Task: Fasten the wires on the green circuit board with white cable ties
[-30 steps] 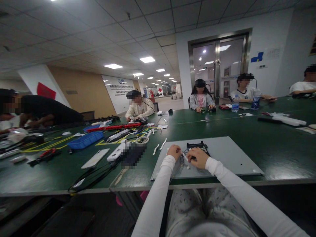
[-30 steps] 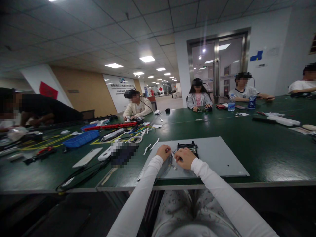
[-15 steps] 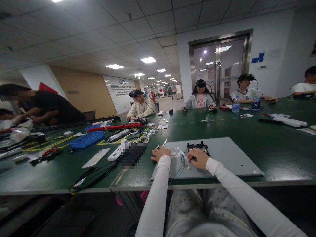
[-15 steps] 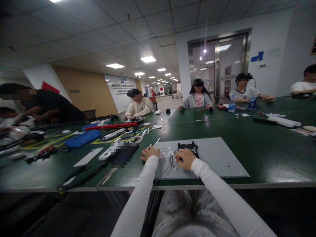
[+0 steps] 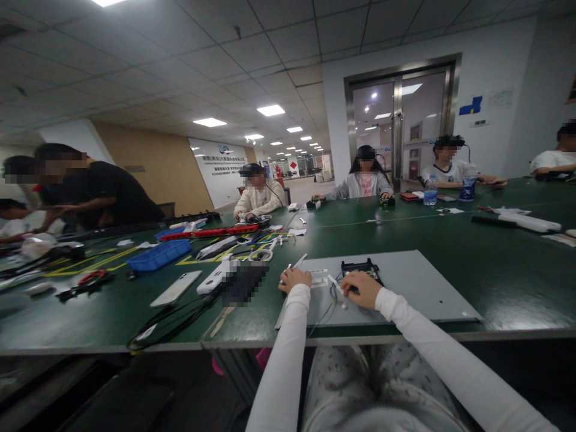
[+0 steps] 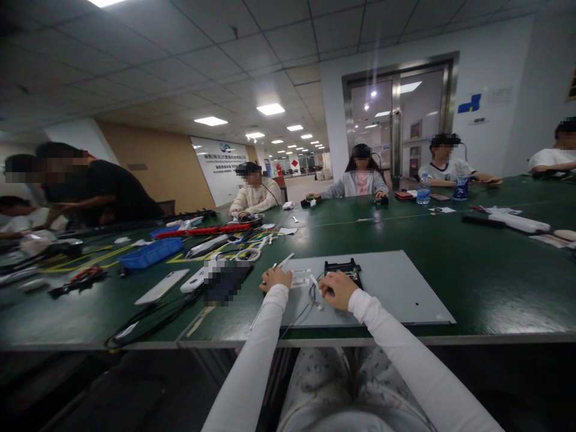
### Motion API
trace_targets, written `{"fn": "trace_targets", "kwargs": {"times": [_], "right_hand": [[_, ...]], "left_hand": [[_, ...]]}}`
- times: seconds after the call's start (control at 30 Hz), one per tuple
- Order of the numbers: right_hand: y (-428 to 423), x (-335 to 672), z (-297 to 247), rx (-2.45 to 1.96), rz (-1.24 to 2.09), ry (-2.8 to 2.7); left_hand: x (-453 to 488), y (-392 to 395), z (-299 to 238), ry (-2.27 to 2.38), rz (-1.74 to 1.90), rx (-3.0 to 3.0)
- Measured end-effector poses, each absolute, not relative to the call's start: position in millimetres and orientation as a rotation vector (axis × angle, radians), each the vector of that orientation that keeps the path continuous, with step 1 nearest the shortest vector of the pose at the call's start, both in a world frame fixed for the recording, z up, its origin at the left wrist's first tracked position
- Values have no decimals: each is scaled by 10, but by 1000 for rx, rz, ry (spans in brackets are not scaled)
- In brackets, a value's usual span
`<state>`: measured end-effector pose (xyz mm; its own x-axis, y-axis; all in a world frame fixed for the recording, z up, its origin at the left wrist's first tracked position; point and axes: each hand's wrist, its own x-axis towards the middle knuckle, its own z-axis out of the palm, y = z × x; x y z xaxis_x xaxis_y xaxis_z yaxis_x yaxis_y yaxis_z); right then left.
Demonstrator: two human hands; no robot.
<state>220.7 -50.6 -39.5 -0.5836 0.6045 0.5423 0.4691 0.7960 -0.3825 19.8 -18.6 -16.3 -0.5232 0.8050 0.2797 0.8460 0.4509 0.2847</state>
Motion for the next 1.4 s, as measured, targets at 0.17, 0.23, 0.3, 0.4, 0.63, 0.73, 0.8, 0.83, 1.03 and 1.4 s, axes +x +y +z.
{"fn": "trace_targets", "kwargs": {"times": [0.17, 0.23, 0.3, 0.4, 0.63, 0.73, 0.8, 0.83, 1.03, 1.4], "right_hand": [[-516, 2210, -393, -784, 273, -2284], [-518, 2211, -394, -779, 275, -2280], [-518, 2212, -392, -771, 278, -2274], [-517, 2215, -381, -773, 292, -2251], [-486, 2227, -368, -888, 292, -2101], [-416, 2241, -400, -951, 245, -1943], [-357, 2255, -433, -1007, 231, -1816], [-329, 2264, -451, -1033, 234, -1762], [-250, 2289, -519, -1079, 260, -1707], [-273, 2272, -493, -1101, 260, -1756]], "left_hand": [[200, -192, -159, -2563, -633, -1509], [199, -185, -163, -2524, -673, -1539], [204, -181, -161, -2467, -719, -1584], [222, -190, -143, -2338, -803, -1660], [265, -253, -92, -1918, -1037, -1891], [290, -289, -98, -1727, -1130, -2051], [312, -311, -108, -1634, -1190, -2155], [322, -319, -113, -1610, -1213, -2201], [344, -327, -118, -1657, -1293, -2291], [240, -223, -215, -1922, -1125, -2018]]}}
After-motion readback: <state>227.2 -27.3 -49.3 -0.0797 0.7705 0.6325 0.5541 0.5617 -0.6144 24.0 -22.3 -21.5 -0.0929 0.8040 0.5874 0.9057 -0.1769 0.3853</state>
